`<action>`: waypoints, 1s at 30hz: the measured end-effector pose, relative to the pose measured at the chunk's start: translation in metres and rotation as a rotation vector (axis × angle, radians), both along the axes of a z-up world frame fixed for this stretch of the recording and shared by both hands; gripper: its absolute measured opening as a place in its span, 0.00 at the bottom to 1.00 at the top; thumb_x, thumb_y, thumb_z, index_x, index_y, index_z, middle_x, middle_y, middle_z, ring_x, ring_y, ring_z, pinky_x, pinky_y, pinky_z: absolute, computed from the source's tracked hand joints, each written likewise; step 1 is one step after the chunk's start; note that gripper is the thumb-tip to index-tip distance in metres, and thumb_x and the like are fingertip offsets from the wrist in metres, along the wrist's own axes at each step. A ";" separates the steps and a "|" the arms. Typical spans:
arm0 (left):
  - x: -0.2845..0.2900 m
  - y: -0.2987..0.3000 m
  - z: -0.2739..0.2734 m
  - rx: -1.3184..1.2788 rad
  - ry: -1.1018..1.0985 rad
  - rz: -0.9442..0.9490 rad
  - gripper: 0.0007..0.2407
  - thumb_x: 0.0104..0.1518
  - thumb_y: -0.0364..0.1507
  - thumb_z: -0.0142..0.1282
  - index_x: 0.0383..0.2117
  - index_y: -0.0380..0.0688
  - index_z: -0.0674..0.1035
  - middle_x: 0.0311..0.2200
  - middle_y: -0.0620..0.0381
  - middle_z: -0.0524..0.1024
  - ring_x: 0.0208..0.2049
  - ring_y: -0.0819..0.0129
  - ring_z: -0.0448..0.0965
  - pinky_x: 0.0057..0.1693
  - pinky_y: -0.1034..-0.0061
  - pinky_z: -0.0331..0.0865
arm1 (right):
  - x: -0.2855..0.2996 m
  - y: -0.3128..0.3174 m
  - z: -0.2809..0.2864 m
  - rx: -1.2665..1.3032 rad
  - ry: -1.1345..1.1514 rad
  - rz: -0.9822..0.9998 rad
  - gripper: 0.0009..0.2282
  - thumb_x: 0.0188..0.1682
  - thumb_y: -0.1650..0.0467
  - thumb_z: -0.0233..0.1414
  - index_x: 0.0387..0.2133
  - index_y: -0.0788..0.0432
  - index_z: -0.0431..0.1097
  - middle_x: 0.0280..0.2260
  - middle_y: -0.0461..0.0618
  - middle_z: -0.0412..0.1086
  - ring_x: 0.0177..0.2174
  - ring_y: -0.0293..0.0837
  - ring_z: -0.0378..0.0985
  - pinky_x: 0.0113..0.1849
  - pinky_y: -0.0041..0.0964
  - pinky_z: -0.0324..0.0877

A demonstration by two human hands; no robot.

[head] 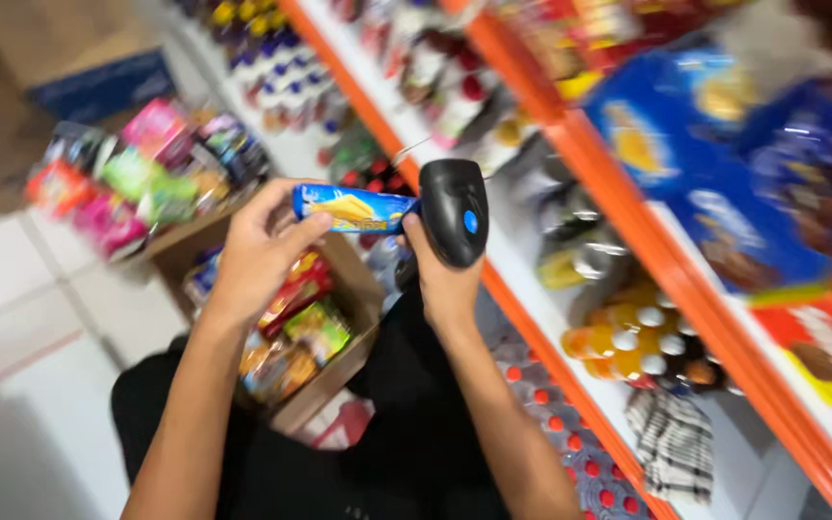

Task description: The person picks up snack packages from shelves and a cardboard box, scans them using a handheld barcode scanner, and places them inside the box.

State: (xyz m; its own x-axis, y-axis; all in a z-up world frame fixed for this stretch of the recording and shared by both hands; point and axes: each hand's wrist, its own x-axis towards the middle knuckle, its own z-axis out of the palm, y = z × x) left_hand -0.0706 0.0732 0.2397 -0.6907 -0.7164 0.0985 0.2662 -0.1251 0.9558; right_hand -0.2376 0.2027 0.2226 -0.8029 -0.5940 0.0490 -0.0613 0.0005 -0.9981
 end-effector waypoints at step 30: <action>-0.366 0.040 0.165 -1.285 -0.404 0.079 0.11 0.49 0.18 0.53 0.38 0.39 0.82 0.39 0.34 0.77 0.41 0.35 0.79 0.44 0.49 0.73 | -0.074 0.165 0.135 -0.235 0.052 -0.304 0.10 0.48 0.72 0.60 0.41 0.64 0.71 0.31 0.49 0.75 0.31 0.41 0.81 0.36 0.36 0.76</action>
State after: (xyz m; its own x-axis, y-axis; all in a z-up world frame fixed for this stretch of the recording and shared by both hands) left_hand -0.4365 0.1136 0.4043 -0.7919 -0.3108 0.5256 -0.0948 0.9129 0.3970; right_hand -0.3116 0.3677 0.3574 -0.9336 -0.2967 0.2010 -0.1444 -0.2017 -0.9687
